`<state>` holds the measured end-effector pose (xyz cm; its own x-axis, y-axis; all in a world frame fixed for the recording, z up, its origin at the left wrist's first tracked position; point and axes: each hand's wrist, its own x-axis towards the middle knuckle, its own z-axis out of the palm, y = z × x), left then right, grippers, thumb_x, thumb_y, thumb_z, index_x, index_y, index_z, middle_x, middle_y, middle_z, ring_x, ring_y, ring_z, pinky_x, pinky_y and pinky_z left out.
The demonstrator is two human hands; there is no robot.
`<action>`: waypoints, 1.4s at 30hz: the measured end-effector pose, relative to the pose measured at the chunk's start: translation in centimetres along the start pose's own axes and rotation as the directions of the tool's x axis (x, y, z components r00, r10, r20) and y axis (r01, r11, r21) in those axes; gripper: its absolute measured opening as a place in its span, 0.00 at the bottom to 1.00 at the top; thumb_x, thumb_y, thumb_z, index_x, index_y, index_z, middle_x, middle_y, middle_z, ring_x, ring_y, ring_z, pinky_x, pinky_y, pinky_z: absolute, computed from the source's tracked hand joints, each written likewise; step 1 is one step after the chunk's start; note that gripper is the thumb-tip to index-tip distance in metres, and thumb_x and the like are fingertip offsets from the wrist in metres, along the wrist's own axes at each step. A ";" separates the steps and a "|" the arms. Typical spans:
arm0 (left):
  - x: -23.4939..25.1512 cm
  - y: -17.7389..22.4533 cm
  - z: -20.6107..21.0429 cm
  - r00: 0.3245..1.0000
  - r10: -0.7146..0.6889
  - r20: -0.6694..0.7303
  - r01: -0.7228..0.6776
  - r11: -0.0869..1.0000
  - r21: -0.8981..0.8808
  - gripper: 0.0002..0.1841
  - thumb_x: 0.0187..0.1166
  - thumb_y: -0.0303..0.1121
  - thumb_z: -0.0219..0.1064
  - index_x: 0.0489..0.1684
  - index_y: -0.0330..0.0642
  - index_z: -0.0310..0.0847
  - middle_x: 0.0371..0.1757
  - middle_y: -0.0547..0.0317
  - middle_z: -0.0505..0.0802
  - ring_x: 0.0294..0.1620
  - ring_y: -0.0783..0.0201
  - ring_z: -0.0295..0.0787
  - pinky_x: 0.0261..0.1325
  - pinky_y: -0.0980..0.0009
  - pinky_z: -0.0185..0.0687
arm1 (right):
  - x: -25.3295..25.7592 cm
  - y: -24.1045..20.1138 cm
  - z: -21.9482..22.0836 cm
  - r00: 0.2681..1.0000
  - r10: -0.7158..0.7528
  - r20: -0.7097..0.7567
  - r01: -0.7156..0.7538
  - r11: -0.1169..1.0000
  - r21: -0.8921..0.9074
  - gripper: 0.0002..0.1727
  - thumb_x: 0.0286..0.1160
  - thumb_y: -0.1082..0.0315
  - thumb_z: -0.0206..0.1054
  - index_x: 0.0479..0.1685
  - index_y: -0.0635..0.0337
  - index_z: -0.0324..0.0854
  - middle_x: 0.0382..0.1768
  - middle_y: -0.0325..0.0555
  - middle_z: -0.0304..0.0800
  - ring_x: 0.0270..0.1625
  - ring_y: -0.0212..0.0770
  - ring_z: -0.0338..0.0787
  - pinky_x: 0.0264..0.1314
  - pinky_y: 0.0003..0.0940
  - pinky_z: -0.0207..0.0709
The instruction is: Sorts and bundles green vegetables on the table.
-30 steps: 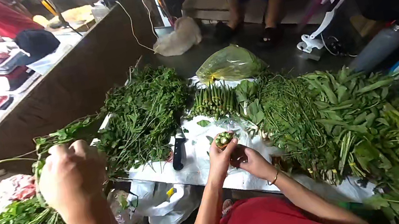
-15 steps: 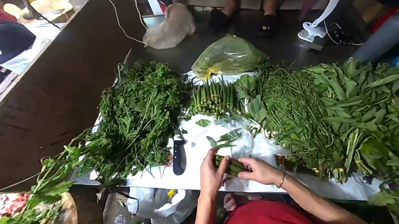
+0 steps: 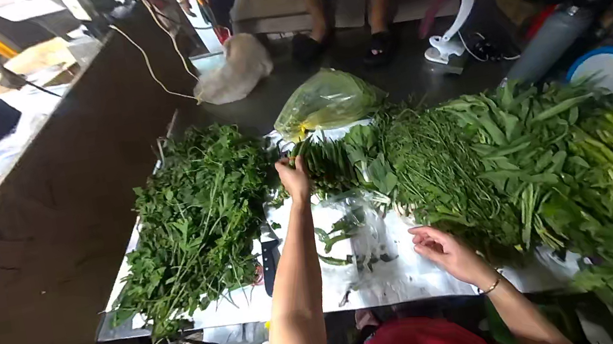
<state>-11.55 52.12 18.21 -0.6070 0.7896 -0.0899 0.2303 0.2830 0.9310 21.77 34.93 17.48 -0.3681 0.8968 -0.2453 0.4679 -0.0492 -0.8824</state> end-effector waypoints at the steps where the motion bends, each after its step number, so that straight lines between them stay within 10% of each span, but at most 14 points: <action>1: 0.2 0.2 0.3 1.000 -0.004 -0.011 0.006 0.988 0.154 0.29 0.85 0.43 0.65 0.77 0.31 0.68 0.64 0.29 0.86 0.67 0.34 0.84 0.68 0.37 0.77 | -0.7 0.5 0.2 1.000 0.023 0.011 -0.023 1.000 0.007 0.26 0.84 0.58 0.64 0.77 0.63 0.77 0.62 0.55 0.88 0.58 0.45 0.90 0.64 0.39 0.83; 10: -3.3 0.2 -0.8 0.997 0.063 -0.037 -0.049 0.952 0.304 0.32 0.79 0.49 0.71 0.75 0.33 0.74 0.75 0.26 0.76 0.75 0.29 0.73 0.72 0.35 0.71 | 2.7 -0.8 5.0 0.988 -0.104 0.118 0.112 0.992 -0.063 0.19 0.87 0.66 0.60 0.69 0.66 0.83 0.66 0.58 0.87 0.66 0.45 0.89 0.72 0.37 0.82; 15: -12.3 -6.2 -3.7 0.924 0.143 0.354 -0.289 0.868 0.403 0.21 0.85 0.35 0.64 0.70 0.29 0.75 0.63 0.32 0.86 0.64 0.37 0.85 0.68 0.41 0.81 | 11.4 -2.3 9.3 0.905 -0.120 0.408 0.287 0.880 -0.377 0.24 0.86 0.77 0.49 0.79 0.67 0.75 0.82 0.59 0.75 0.84 0.53 0.75 0.89 0.45 0.63; 21: -21.7 -12.1 -4.4 0.711 -0.070 0.700 -0.451 0.718 0.530 0.16 0.85 0.32 0.60 0.66 0.43 0.87 0.72 0.39 0.85 0.78 0.38 0.75 0.77 0.40 0.70 | 18.1 -1.0 7.1 0.938 -0.064 0.340 0.262 0.773 -0.578 0.26 0.79 0.80 0.61 0.78 0.60 0.78 0.84 0.56 0.72 0.84 0.56 0.74 0.85 0.54 0.68; 27: -24.0 -11.1 -4.2 0.679 -0.039 0.733 -0.507 0.697 0.507 0.18 0.88 0.29 0.52 0.66 0.43 0.86 0.73 0.45 0.86 0.77 0.42 0.76 0.77 0.43 0.70 | 17.0 0.1 5.3 0.925 -0.092 0.370 0.331 0.675 -0.659 0.18 0.76 0.82 0.61 0.59 0.62 0.90 0.68 0.60 0.85 0.75 0.59 0.81 0.81 0.54 0.71; 32: -20.7 -10.2 -5.0 0.799 -0.041 0.599 -0.359 0.767 0.531 0.19 0.86 0.24 0.52 0.68 0.37 0.83 0.71 0.39 0.85 0.75 0.40 0.80 0.78 0.46 0.72 | 17.2 -1.0 6.5 0.926 -0.155 0.345 0.359 0.645 -0.674 0.16 0.82 0.72 0.64 0.65 0.59 0.88 0.67 0.57 0.87 0.74 0.59 0.83 0.78 0.58 0.73; 36: -17.3 -10.7 -5.7 0.844 -0.123 0.522 -0.305 0.690 0.657 0.19 0.84 0.23 0.55 0.70 0.41 0.83 0.71 0.42 0.86 0.74 0.40 0.80 0.74 0.42 0.76 | 18.6 -1.7 9.1 0.837 -0.127 0.532 0.503 0.560 -0.658 0.31 0.68 0.74 0.74 0.76 0.52 0.81 0.78 0.52 0.80 0.83 0.57 0.74 0.85 0.61 0.63; 42: -16.2 -12.0 -6.4 0.814 -0.234 0.531 -0.275 0.650 0.709 0.20 0.81 0.29 0.62 0.71 0.43 0.83 0.73 0.41 0.84 0.76 0.40 0.78 0.75 0.41 0.74 | 20.0 -1.0 11.2 0.850 -0.039 0.525 0.450 0.573 -0.685 0.22 0.68 0.72 0.75 0.64 0.62 0.86 0.67 0.62 0.85 0.74 0.64 0.81 0.78 0.65 0.71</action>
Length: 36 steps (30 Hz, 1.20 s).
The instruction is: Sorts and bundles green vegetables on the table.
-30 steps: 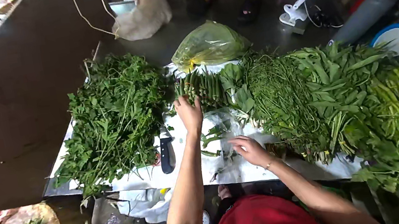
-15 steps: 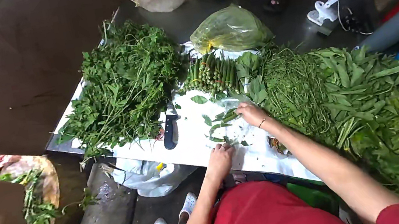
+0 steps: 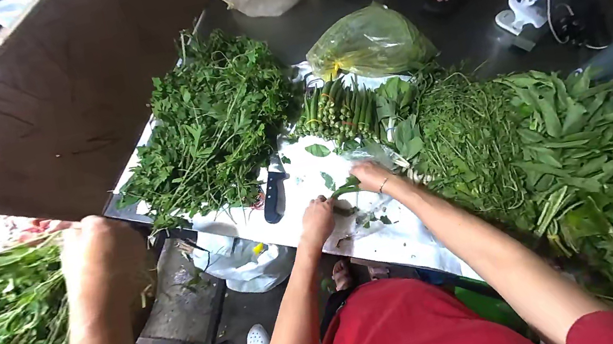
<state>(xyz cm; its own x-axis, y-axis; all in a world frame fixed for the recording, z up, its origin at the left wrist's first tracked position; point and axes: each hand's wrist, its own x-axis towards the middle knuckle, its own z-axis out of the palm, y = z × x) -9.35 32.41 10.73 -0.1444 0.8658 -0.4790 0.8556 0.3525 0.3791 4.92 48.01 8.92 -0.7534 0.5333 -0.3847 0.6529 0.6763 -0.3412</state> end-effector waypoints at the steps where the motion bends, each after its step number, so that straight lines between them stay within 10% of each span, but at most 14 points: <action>1: -0.3 0.0 -0.3 1.000 0.012 -0.019 -0.012 0.999 -0.050 0.20 0.82 0.30 0.63 0.72 0.42 0.82 0.73 0.40 0.84 0.76 0.40 0.78 0.77 0.42 0.73 | 0.0 0.2 0.0 1.000 0.002 0.012 -0.003 1.000 0.029 0.20 0.70 0.71 0.74 0.63 0.62 0.87 0.67 0.62 0.86 0.73 0.63 0.83 0.76 0.65 0.73; 8: -2.3 0.5 -1.9 0.973 0.077 -0.217 -0.179 0.846 -0.503 0.19 0.87 0.31 0.61 0.70 0.30 0.79 0.67 0.39 0.88 0.69 0.51 0.87 0.76 0.57 0.79 | -3.0 -0.3 -3.4 1.000 0.005 -0.014 0.003 0.849 0.528 0.23 0.79 0.58 0.73 0.61 0.71 0.83 0.53 0.64 0.89 0.56 0.55 0.90 0.68 0.54 0.80; 11: -2.6 1.5 -2.0 0.964 0.052 -0.260 -0.216 0.724 -0.656 0.18 0.87 0.30 0.61 0.69 0.29 0.79 0.64 0.41 0.90 0.64 0.56 0.89 0.71 0.60 0.83 | -5.0 -2.0 -3.9 1.000 0.023 0.008 -0.019 0.518 0.855 0.20 0.88 0.62 0.62 0.67 0.70 0.78 0.41 0.48 0.90 0.35 0.34 0.87 0.43 0.30 0.83; 16: -2.3 3.5 -1.3 0.941 -0.069 -0.330 -0.265 0.455 -0.850 0.18 0.87 0.33 0.60 0.66 0.28 0.79 0.58 0.43 0.90 0.54 0.59 0.90 0.60 0.61 0.87 | -7.6 -4.9 -3.8 0.999 0.025 0.023 -0.025 0.068 0.997 0.16 0.91 0.69 0.53 0.68 0.69 0.74 0.42 0.47 0.88 0.36 0.38 0.90 0.41 0.34 0.87; 19: -2.9 4.3 -1.9 0.965 -0.158 -0.208 -0.176 0.197 -0.965 0.14 0.90 0.32 0.58 0.59 0.27 0.78 0.47 0.47 0.90 0.44 0.61 0.91 0.51 0.62 0.90 | -8.5 -6.0 -3.5 1.000 -0.010 0.005 -0.003 0.164 0.987 0.20 0.90 0.70 0.54 0.74 0.70 0.72 0.49 0.52 0.89 0.44 0.40 0.92 0.50 0.37 0.88; 22: -4.1 4.4 -2.3 0.987 -0.109 -0.117 -0.105 0.113 -0.988 0.13 0.91 0.32 0.56 0.57 0.28 0.79 0.43 0.51 0.91 0.40 0.62 0.92 0.50 0.62 0.91 | -8.8 -6.5 -3.1 0.999 -0.032 -0.040 0.051 0.496 0.867 0.23 0.89 0.63 0.58 0.74 0.70 0.74 0.60 0.57 0.88 0.56 0.42 0.91 0.64 0.38 0.85; 26: -4.5 3.9 -1.0 0.954 -0.151 -0.260 -0.264 -0.009 -0.964 0.08 0.87 0.25 0.57 0.50 0.29 0.80 0.43 0.53 0.90 0.44 0.65 0.89 0.55 0.65 0.87 | -10.0 -7.1 -3.3 0.989 -0.052 -0.136 0.130 0.730 0.671 0.29 0.89 0.54 0.57 0.79 0.68 0.74 0.78 0.66 0.74 0.80 0.55 0.75 0.85 0.46 0.65; 31: -5.9 3.6 -0.7 0.939 -0.285 -0.195 -0.282 -0.307 -0.909 0.13 0.92 0.29 0.41 0.55 0.33 0.70 0.44 0.46 0.91 0.44 0.55 0.92 0.53 0.58 0.89 | -12.7 -6.8 -3.0 0.898 0.075 -0.434 0.217 0.782 0.584 0.24 0.87 0.54 0.60 0.65 0.61 0.89 0.61 0.56 0.91 0.62 0.44 0.89 0.71 0.40 0.80; 34: -6.8 3.5 -0.6 0.937 -0.338 -0.088 -0.238 -0.435 -0.869 0.12 0.93 0.33 0.45 0.55 0.34 0.71 0.46 0.44 0.90 0.47 0.51 0.92 0.55 0.53 0.89 | -13.3 -7.2 -3.2 0.857 0.142 -0.495 0.325 0.596 0.734 0.16 0.82 0.64 0.66 0.57 0.66 0.89 0.40 0.43 0.94 0.34 0.26 0.88 0.40 0.24 0.84; 36: -7.0 3.4 -0.7 0.914 -0.398 -0.083 -0.282 -0.475 -0.834 0.12 0.92 0.33 0.46 0.51 0.36 0.73 0.44 0.47 0.90 0.46 0.52 0.91 0.54 0.53 0.89 | -13.6 -7.8 -3.4 0.843 0.120 -0.524 0.431 0.433 0.792 0.14 0.78 0.71 0.68 0.57 0.68 0.89 0.40 0.43 0.95 0.34 0.27 0.90 0.40 0.24 0.87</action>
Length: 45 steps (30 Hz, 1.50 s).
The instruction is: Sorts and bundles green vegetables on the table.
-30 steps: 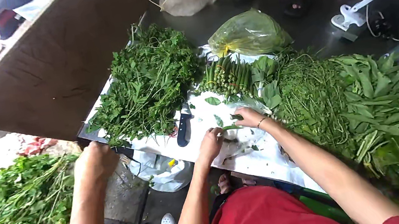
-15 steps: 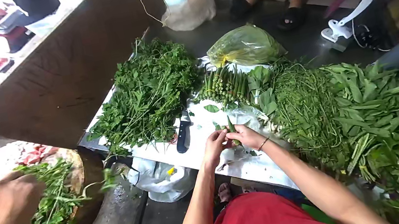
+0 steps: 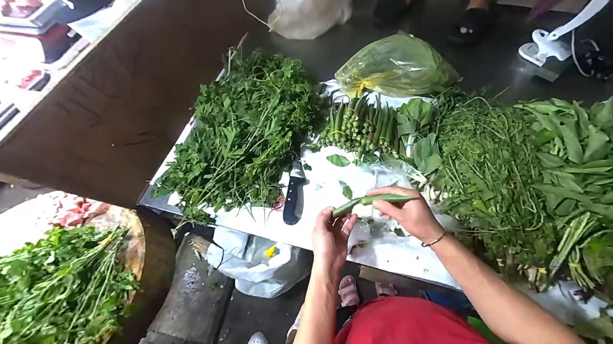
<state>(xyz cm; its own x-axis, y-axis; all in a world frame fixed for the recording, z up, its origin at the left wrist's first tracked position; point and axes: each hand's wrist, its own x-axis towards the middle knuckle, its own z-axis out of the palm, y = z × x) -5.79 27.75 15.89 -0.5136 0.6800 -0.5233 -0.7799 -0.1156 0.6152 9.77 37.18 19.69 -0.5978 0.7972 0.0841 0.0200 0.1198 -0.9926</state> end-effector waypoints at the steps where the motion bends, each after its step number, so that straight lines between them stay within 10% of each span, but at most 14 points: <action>1: -0.1 0.2 -0.2 0.999 0.034 -0.014 -0.034 0.999 -0.011 0.11 0.92 0.33 0.46 0.51 0.36 0.73 0.44 0.47 0.90 0.46 0.52 0.91 0.54 0.53 0.89 | -0.1 -0.1 0.3 1.000 -0.014 0.002 0.013 0.994 0.113 0.14 0.76 0.74 0.68 0.57 0.70 0.88 0.40 0.44 0.96 0.35 0.30 0.91 0.40 0.26 0.88; 8: -0.3 3.5 -3.8 0.951 0.297 0.090 -0.303 0.951 0.064 0.10 0.91 0.26 0.48 0.48 0.33 0.76 0.41 0.50 0.93 0.47 0.55 0.93 0.61 0.54 0.89 | -1.8 0.9 0.6 0.974 0.183 0.131 -0.225 0.805 0.549 0.29 0.87 0.63 0.39 0.67 0.73 0.81 0.51 0.54 0.95 0.48 0.41 0.94 0.50 0.35 0.87; 14: -1.5 4.4 -3.6 0.970 0.218 0.108 -0.212 0.975 -0.062 0.15 0.91 0.28 0.47 0.41 0.40 0.82 0.34 0.56 0.92 0.36 0.60 0.92 0.51 0.59 0.91 | -1.5 0.3 2.4 0.986 0.164 -0.040 -0.119 0.842 0.526 0.11 0.80 0.76 0.55 0.52 0.67 0.81 0.36 0.46 0.92 0.35 0.36 0.92 0.40 0.31 0.88; 20: -2.5 2.3 -1.8 0.962 0.103 0.254 -0.052 0.978 -0.200 0.20 0.96 0.37 0.38 0.60 0.37 0.76 0.52 0.44 0.94 0.54 0.49 0.94 0.61 0.54 0.90 | -1.9 0.6 6.1 0.999 0.045 0.001 -0.045 0.985 0.164 0.13 0.72 0.78 0.69 0.55 0.72 0.84 0.46 0.50 0.93 0.44 0.36 0.94 0.49 0.32 0.90; 28: -2.3 0.5 -3.5 0.994 0.098 0.054 -0.094 0.993 -0.065 0.16 0.96 0.34 0.40 0.63 0.36 0.72 0.39 0.52 0.94 0.43 0.58 0.95 0.52 0.61 0.91 | -1.2 2.3 6.6 0.954 0.151 0.260 -0.079 0.960 -0.267 0.17 0.81 0.63 0.67 0.55 0.68 0.89 0.51 0.55 0.94 0.53 0.41 0.94 0.62 0.36 0.86; 32: -2.9 0.6 -3.9 0.999 0.025 -0.043 -0.029 0.994 -0.104 0.13 0.94 0.29 0.46 0.58 0.33 0.75 0.37 0.51 0.94 0.41 0.58 0.95 0.53 0.60 0.92 | 4.8 5.4 2.4 0.915 0.326 0.237 -0.085 0.732 -0.676 0.18 0.89 0.66 0.57 0.64 0.64 0.87 0.63 0.59 0.90 0.70 0.55 0.87 0.80 0.51 0.73; 38: -3.0 0.9 -3.9 0.997 -0.055 -0.057 0.051 0.997 -0.064 0.17 0.96 0.37 0.44 0.70 0.37 0.70 0.48 0.46 0.92 0.47 0.51 0.95 0.50 0.55 0.93 | 7.3 10.4 1.8 0.907 0.328 0.263 0.080 0.481 -0.873 0.15 0.79 0.66 0.68 0.60 0.57 0.90 0.72 0.56 0.83 0.80 0.59 0.75 0.84 0.59 0.63; 45: -2.6 1.1 -3.4 0.997 0.074 0.031 -0.074 0.997 -0.002 0.17 0.94 0.30 0.46 0.74 0.33 0.66 0.48 0.45 0.93 0.50 0.53 0.95 0.56 0.58 0.91 | 2.5 2.6 4.7 0.971 0.122 0.207 -0.022 0.903 -0.430 0.18 0.77 0.61 0.70 0.57 0.65 0.90 0.50 0.55 0.93 0.50 0.42 0.92 0.59 0.35 0.85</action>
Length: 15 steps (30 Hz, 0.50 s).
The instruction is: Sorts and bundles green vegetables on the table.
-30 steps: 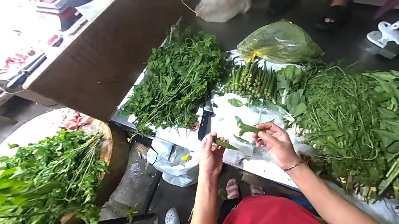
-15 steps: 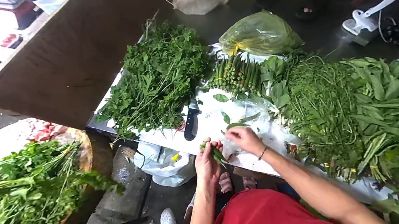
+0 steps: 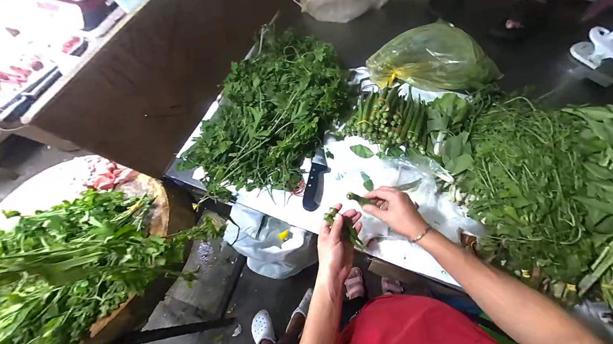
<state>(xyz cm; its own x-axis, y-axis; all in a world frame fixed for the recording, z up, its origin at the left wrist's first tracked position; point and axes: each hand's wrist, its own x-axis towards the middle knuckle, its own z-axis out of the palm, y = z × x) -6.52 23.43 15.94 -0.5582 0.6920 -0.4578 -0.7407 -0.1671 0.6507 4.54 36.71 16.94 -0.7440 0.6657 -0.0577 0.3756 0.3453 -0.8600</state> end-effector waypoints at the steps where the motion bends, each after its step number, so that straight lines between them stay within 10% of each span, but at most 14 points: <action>1: 0.2 -0.2 0.2 1.000 0.020 0.007 -0.020 1.000 0.001 0.15 0.94 0.30 0.46 0.71 0.33 0.67 0.47 0.47 0.92 0.48 0.55 0.94 0.55 0.59 0.90 | -0.8 -1.1 0.4 1.000 0.006 0.005 -0.007 0.997 0.077 0.17 0.75 0.62 0.72 0.55 0.65 0.90 0.49 0.54 0.93 0.47 0.40 0.92 0.56 0.32 0.85; 15: -0.2 -1.5 0.1 0.978 0.152 0.143 -0.162 0.985 0.063 0.19 0.89 0.27 0.51 0.76 0.34 0.61 0.47 0.51 0.92 0.47 0.60 0.92 0.54 0.62 0.89 | -3.1 -2.5 2.9 0.996 0.049 0.078 -0.063 0.980 0.190 0.15 0.78 0.65 0.66 0.54 0.66 0.90 0.47 0.50 0.95 0.44 0.34 0.93 0.55 0.30 0.85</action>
<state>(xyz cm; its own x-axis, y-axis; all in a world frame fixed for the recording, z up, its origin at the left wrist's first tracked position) -5.28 23.65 15.11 -0.6048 0.7521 -0.2620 -0.6155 -0.2326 0.7531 4.32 31.88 17.77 -0.7656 0.6281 -0.1391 0.3101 0.1710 -0.9352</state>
